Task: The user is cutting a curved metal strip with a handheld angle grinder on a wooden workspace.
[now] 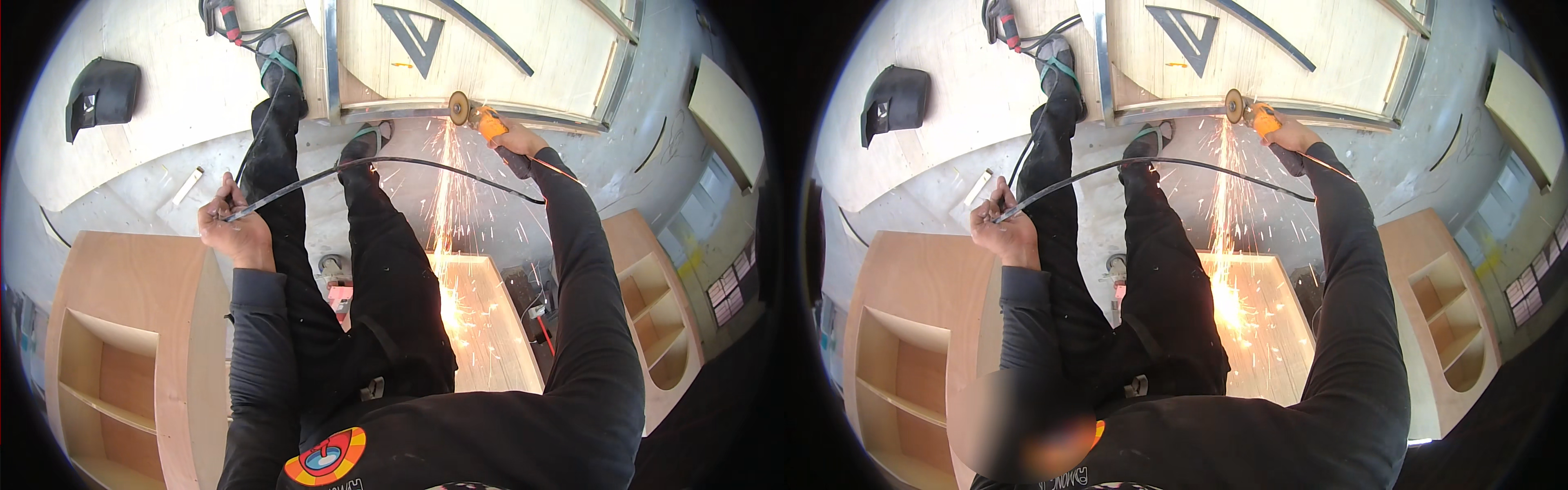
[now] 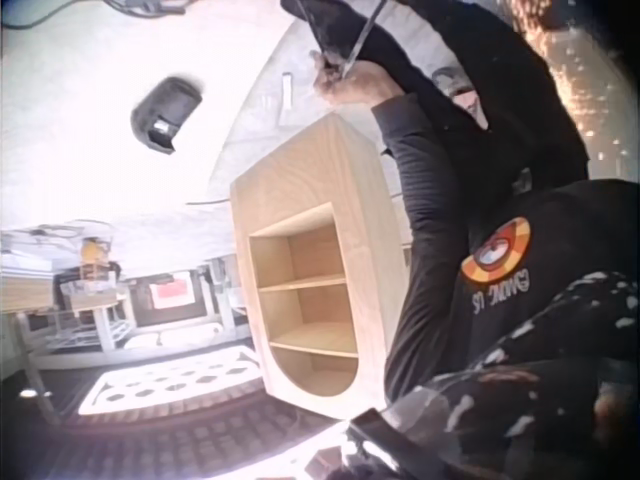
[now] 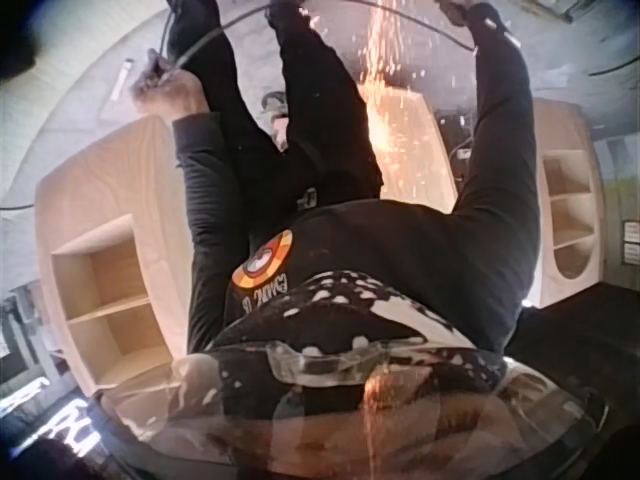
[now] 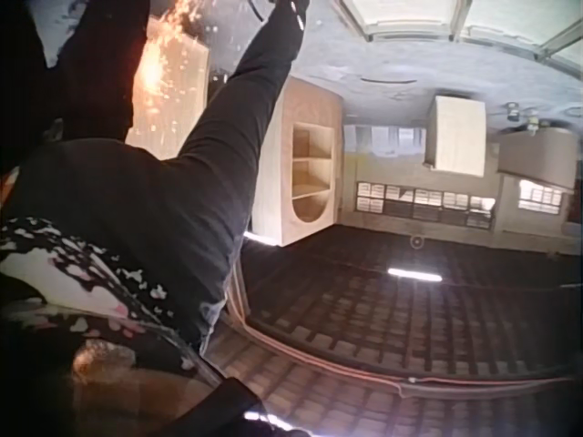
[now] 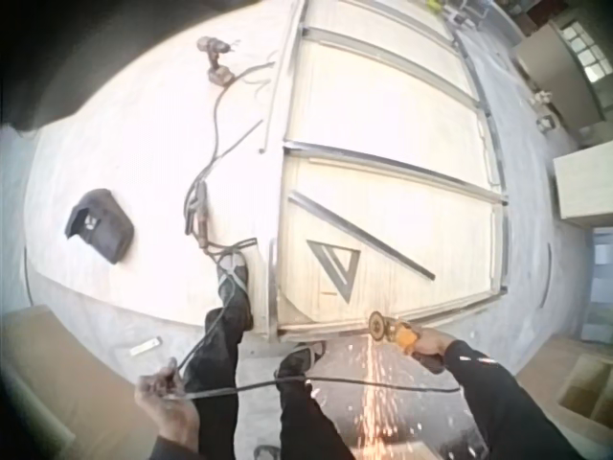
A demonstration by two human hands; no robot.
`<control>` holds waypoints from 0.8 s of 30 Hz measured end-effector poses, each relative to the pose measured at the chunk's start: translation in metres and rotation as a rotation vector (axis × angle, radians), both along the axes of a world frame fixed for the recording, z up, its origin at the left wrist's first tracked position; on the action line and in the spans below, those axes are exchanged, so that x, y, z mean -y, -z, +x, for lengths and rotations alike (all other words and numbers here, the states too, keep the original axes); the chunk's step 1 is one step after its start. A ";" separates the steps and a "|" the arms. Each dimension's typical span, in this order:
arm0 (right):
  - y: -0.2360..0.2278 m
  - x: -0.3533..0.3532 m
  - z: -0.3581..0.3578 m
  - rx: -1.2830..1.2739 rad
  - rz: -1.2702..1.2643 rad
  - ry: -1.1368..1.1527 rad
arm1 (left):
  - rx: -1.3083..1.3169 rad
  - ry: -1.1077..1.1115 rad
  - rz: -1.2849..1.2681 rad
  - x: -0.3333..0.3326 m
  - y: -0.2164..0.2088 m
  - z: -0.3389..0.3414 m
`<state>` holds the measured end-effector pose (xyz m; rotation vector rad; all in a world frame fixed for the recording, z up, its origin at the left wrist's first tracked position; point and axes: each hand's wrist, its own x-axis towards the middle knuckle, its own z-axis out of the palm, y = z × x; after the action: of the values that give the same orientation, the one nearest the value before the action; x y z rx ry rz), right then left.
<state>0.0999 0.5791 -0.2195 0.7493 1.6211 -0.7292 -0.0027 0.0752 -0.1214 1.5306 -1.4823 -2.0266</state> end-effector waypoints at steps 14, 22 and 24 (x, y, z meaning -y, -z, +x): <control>0.004 -0.013 0.003 0.062 0.024 -0.013 | 0.008 0.083 0.024 -0.002 0.004 0.004; 0.008 -0.011 -0.005 0.061 0.070 -0.038 | 0.006 0.057 0.037 -0.004 0.002 0.005; 0.011 -0.012 -0.004 0.055 0.060 -0.014 | -0.001 0.065 0.029 -0.006 0.001 0.003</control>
<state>0.0958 0.5910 -0.2301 0.7937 1.6028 -0.6470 0.0005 0.0811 -0.1224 1.5112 -1.5287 -2.0935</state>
